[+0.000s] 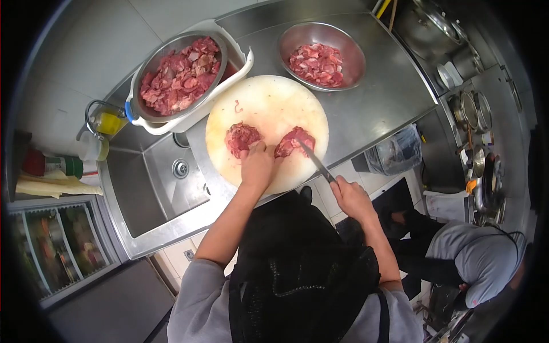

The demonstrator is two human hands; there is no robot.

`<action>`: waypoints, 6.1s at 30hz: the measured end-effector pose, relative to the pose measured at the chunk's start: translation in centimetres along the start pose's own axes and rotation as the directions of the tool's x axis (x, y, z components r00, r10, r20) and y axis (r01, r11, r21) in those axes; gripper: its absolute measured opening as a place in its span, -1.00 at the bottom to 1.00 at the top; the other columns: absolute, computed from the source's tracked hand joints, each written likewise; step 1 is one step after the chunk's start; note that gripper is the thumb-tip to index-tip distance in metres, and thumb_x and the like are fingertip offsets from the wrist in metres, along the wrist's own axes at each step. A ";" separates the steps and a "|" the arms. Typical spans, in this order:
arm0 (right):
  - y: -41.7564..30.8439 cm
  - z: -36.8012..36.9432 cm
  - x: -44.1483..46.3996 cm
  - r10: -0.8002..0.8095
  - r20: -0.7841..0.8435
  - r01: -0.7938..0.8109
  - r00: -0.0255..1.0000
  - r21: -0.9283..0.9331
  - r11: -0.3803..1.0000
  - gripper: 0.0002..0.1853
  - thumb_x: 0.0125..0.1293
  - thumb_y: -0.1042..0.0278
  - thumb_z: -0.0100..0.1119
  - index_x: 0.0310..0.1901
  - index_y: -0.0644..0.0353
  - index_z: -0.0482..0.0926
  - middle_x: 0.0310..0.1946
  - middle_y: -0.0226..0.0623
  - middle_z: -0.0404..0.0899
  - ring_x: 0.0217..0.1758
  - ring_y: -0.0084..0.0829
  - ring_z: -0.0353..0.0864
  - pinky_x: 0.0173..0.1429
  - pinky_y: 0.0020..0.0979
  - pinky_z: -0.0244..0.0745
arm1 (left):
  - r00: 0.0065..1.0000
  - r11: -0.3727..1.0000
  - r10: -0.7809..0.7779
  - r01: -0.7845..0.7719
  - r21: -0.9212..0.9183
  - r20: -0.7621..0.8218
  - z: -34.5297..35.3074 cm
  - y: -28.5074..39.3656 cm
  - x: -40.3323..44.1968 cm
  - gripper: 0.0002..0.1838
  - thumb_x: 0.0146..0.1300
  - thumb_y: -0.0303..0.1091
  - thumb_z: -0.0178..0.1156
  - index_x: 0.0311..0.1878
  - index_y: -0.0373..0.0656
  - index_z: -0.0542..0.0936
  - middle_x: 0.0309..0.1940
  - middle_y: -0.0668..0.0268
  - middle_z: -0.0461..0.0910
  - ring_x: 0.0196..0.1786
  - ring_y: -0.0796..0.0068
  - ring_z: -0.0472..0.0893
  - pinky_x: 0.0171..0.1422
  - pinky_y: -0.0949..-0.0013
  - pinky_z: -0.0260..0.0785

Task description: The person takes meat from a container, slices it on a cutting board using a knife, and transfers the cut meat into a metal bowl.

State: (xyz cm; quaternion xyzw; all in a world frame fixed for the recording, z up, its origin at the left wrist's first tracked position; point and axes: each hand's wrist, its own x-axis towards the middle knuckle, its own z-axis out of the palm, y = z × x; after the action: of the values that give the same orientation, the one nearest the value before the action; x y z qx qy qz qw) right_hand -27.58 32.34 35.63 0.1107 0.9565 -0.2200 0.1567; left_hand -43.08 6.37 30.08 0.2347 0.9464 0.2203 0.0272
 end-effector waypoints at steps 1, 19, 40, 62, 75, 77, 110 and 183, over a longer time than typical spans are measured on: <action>-0.2 -0.1 0.4 -0.005 0.005 0.005 1.000 -0.002 1.000 -0.67 0.75 0.02 0.04 0.04 0.15 0.54 -0.35 0.25 0.74 -0.18 0.44 0.74 -0.05 0.35 0.62 | 0.998 0.997 0.018 -0.013 0.072 -0.057 -0.3 -0.5 -0.5 -0.52 0.35 -0.07 0.50 0.18 -0.21 0.75 0.13 0.02 0.69 0.23 -0.07 0.71 0.28 -0.07 0.56; -6.6 2.1 7.5 -0.057 0.047 0.063 0.997 -0.141 0.988 -0.69 0.77 0.15 -0.09 0.09 0.26 0.49 -0.22 0.29 0.79 -0.09 0.42 0.80 0.09 0.36 0.64 | 0.934 0.945 0.201 -0.264 -0.194 -0.296 3.7 -0.1 3.0 -0.84 0.26 -0.41 0.48 -0.17 -0.18 0.67 -0.13 0.17 0.66 0.05 0.06 0.68 0.18 0.07 0.60; -6.5 -0.6 0.7 -0.037 0.055 0.044 0.998 -0.147 0.988 -0.66 0.76 0.06 0.01 0.04 0.22 0.54 -0.33 0.23 0.77 -0.20 0.38 0.80 0.02 0.35 0.67 | 0.980 0.920 -0.130 0.063 -0.387 -0.150 -1.8 -4.4 -5.8 -0.51 0.29 -0.45 0.55 0.24 -0.25 0.60 0.13 -0.01 0.68 0.20 -0.14 0.64 0.33 -0.02 0.54; -10.4 3.3 4.2 -0.060 0.173 0.079 0.983 -0.111 0.991 -0.71 0.76 0.16 -0.04 0.06 0.23 0.51 -0.24 0.25 0.80 -0.09 0.37 0.81 0.10 0.32 0.67 | 0.931 0.925 0.180 -0.270 -0.268 -0.318 1.1 -3.8 -2.3 -0.78 0.28 -0.54 0.45 -0.04 -0.20 0.67 -0.03 0.16 0.66 0.05 0.01 0.66 0.12 0.03 0.57; -7.7 2.2 1.1 0.006 0.251 0.041 0.968 -0.182 0.982 -0.65 0.78 0.06 -0.05 0.11 0.23 0.51 -0.25 0.25 0.79 -0.08 0.42 0.80 0.09 0.36 0.66 | 0.926 0.950 0.156 -0.236 -0.205 -0.345 1.6 -3.7 -3.1 -0.72 0.21 -0.56 0.42 -0.04 -0.18 0.61 -0.11 0.13 0.60 0.00 -0.04 0.64 0.14 0.02 0.55; -7.5 1.9 1.0 -0.013 0.228 0.056 0.974 -0.186 0.981 -0.64 0.78 0.06 -0.05 0.11 0.24 0.52 -0.24 0.22 0.80 -0.08 0.40 0.82 0.10 0.33 0.68 | 0.929 0.962 0.143 -0.212 -0.174 -0.342 1.5 -3.7 -3.3 -0.70 0.21 -0.56 0.42 -0.02 -0.19 0.60 -0.11 0.10 0.59 0.00 -0.04 0.64 0.14 0.01 0.55; 10.3 -3.7 -3.6 0.236 -0.124 -0.174 0.964 0.377 0.910 -0.65 0.75 0.09 0.09 0.05 0.29 0.57 -0.35 0.25 0.74 -0.15 0.45 0.70 -0.01 0.34 0.54 | 0.888 0.701 -0.135 -0.228 -0.676 -0.439 -4.1 7.9 35.2 -0.55 0.52 -0.14 0.40 0.26 -0.29 0.68 -0.12 0.21 0.79 0.00 0.45 0.78 0.07 0.31 0.65; 7.1 -2.4 -0.3 0.111 -0.034 -0.092 0.993 0.351 0.932 -0.66 0.74 0.05 0.11 0.01 0.22 0.55 -0.34 0.17 0.72 -0.13 0.42 0.68 -0.03 0.33 0.46 | 0.924 0.943 0.046 -0.165 -0.289 -0.379 -4.0 -5.7 2.5 -0.57 0.40 -0.80 0.19 0.27 -0.28 0.52 0.15 0.04 0.73 0.16 0.18 0.78 0.25 0.19 0.65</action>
State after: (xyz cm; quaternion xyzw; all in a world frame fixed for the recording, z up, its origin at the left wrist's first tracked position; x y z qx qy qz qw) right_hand -25.93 39.65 35.00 0.1916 0.8992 -0.3745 0.1203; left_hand -48.41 1.42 31.35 0.2331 0.8730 0.4097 -0.1252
